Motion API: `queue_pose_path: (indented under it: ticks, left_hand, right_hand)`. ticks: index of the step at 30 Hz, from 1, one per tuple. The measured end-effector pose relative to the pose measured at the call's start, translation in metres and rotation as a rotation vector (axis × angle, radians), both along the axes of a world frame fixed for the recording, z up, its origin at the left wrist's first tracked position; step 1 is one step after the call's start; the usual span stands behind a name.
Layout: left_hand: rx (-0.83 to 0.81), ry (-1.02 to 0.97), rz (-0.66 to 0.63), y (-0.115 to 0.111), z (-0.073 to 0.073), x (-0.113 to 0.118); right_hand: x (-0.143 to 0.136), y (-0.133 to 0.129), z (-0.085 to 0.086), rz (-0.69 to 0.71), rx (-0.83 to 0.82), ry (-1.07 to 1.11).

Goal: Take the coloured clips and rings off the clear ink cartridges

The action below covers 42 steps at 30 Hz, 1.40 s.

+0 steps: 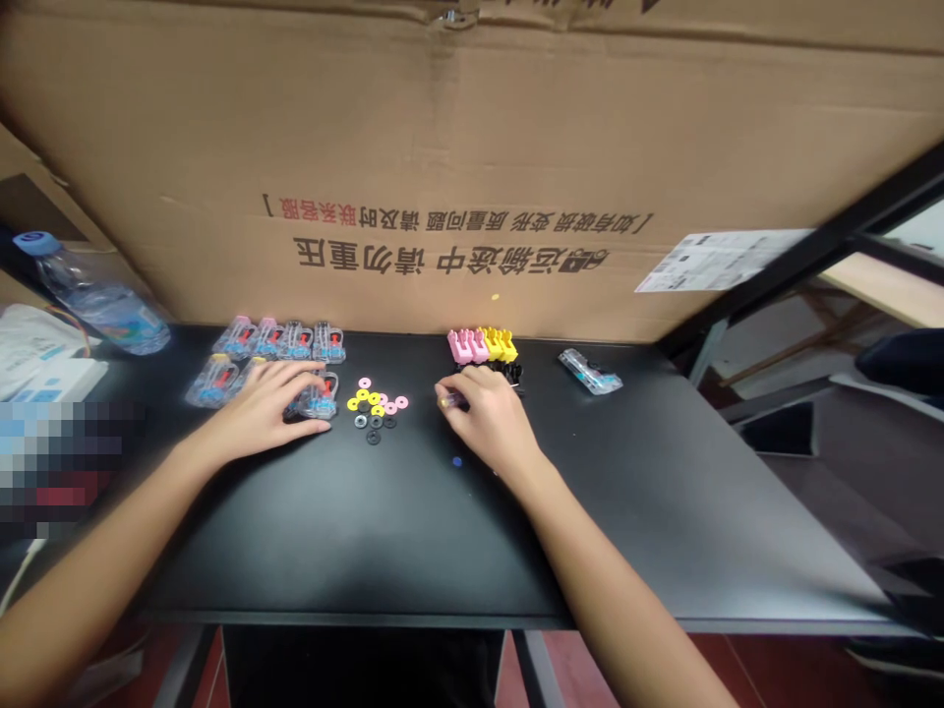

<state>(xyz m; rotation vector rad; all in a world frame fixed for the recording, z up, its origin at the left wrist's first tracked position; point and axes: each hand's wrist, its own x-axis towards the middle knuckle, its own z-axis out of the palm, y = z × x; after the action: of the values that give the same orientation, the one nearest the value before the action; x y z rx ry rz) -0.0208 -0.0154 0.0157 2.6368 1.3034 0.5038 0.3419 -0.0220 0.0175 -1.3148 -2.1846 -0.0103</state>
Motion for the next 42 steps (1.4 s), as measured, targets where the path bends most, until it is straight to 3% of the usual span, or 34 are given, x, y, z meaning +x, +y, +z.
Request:
queue_pose_path:
  ticks: [7,15,19,24,29,35,42]
  left_hand:
    - [-0.034,-0.013,0.014,0.004,-0.008,-0.002]
    - [0.011,-0.002,0.038,0.008,-0.013,-0.003]
    - [0.013,0.014,0.054,0.007,-0.012,-0.002]
    - [-0.017,0.003,0.089,0.005,-0.008,0.000]
    - [-0.032,0.002,0.098,0.003,-0.006,0.000]
    - [-0.051,0.006,0.105,0.002,-0.004,0.001]
    - [-0.049,0.006,0.090,0.002,-0.004,0.002]
  right_hand:
    - [-0.036,-0.020,-0.007,0.248,-0.050,-0.021]
    - [-0.034,-0.019,-0.007,0.308,-0.065,0.032]
    - [-0.036,-0.024,-0.004,0.334,-0.151,0.036]
    - [-0.031,-0.025,0.004,0.199,-0.307,0.000]
    - [-0.007,-0.012,0.013,-0.002,-0.390,0.020]
    - [0.014,0.002,0.011,-0.057,-0.438,0.007]
    - [0.015,0.002,0.012,-0.120,-0.363,0.040]
